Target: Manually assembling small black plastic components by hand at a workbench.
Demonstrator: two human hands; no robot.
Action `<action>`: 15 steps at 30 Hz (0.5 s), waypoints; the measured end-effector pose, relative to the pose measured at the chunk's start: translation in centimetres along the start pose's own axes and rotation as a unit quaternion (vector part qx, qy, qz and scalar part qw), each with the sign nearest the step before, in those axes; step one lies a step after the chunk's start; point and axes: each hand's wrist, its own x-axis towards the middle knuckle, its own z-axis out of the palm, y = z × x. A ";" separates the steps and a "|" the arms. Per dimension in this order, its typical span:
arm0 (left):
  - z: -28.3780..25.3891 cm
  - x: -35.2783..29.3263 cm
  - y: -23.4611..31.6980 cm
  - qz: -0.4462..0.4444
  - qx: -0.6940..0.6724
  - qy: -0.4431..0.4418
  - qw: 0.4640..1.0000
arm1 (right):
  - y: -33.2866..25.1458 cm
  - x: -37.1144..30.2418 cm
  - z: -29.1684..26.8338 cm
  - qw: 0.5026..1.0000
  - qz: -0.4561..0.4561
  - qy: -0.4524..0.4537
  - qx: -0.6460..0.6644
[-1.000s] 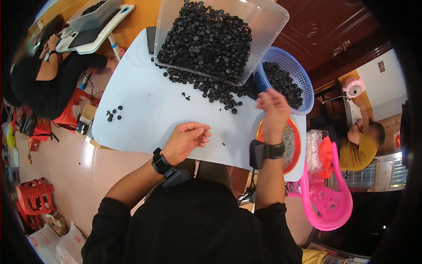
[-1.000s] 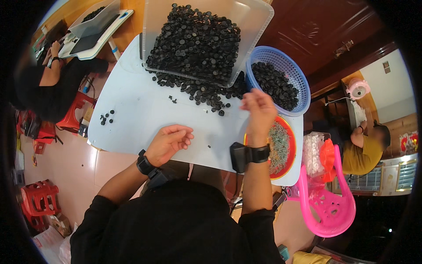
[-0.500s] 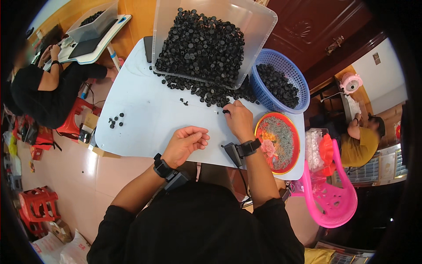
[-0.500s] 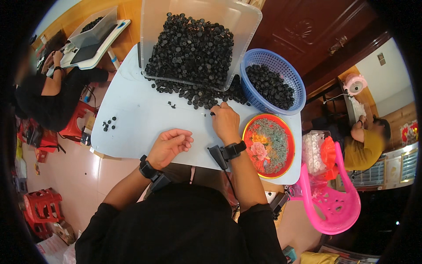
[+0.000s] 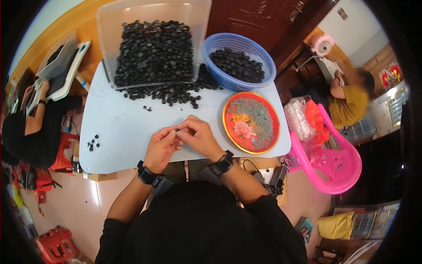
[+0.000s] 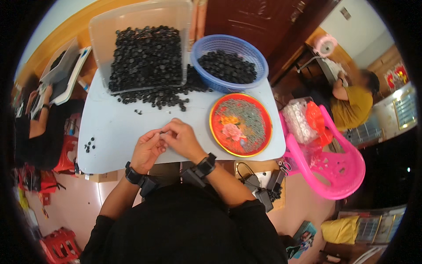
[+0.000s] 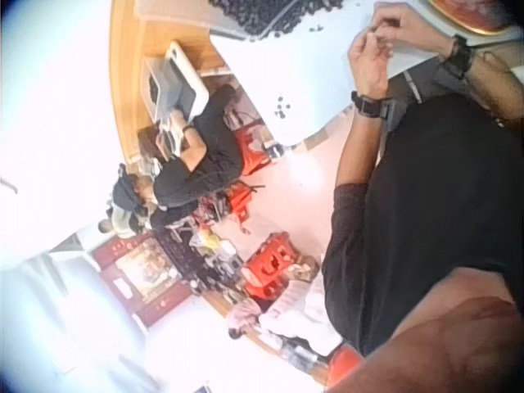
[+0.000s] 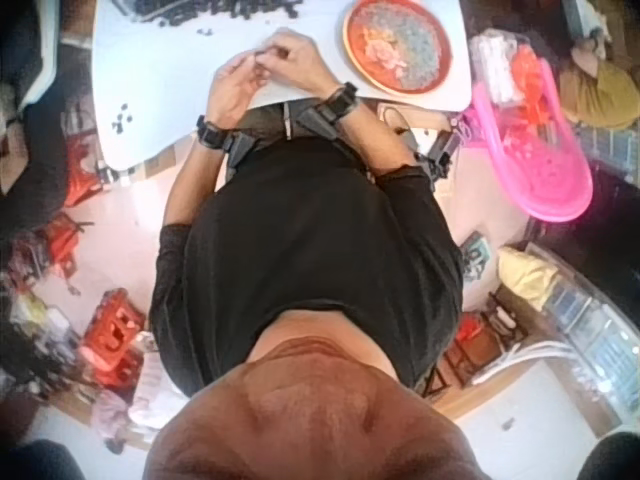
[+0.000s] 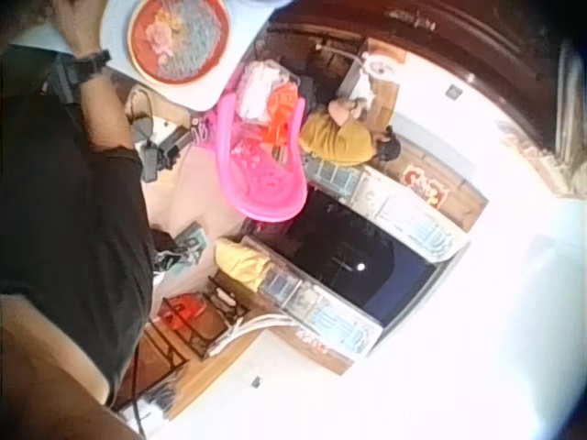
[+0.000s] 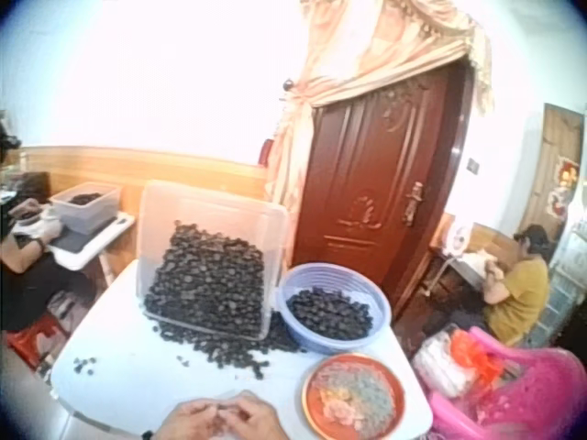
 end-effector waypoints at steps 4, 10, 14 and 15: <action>0.3 0.7 -0.6 -0.021 0.005 -0.023 0.999 | 0.1 -1.9 -0.8 0.995 -0.039 0.037 -0.086; 1.8 0.8 -0.5 -0.044 0.031 -0.014 0.998 | -1.7 -3.9 -4.6 0.980 -0.020 0.094 -0.177; 1.7 0.7 -0.1 -0.050 0.043 -0.027 0.997 | -0.7 -5.4 -12.9 0.949 -0.026 0.100 -0.298; 1.6 0.7 -0.2 -0.054 0.055 -0.035 0.996 | -0.6 -5.9 -14.2 0.949 -0.025 0.099 -0.298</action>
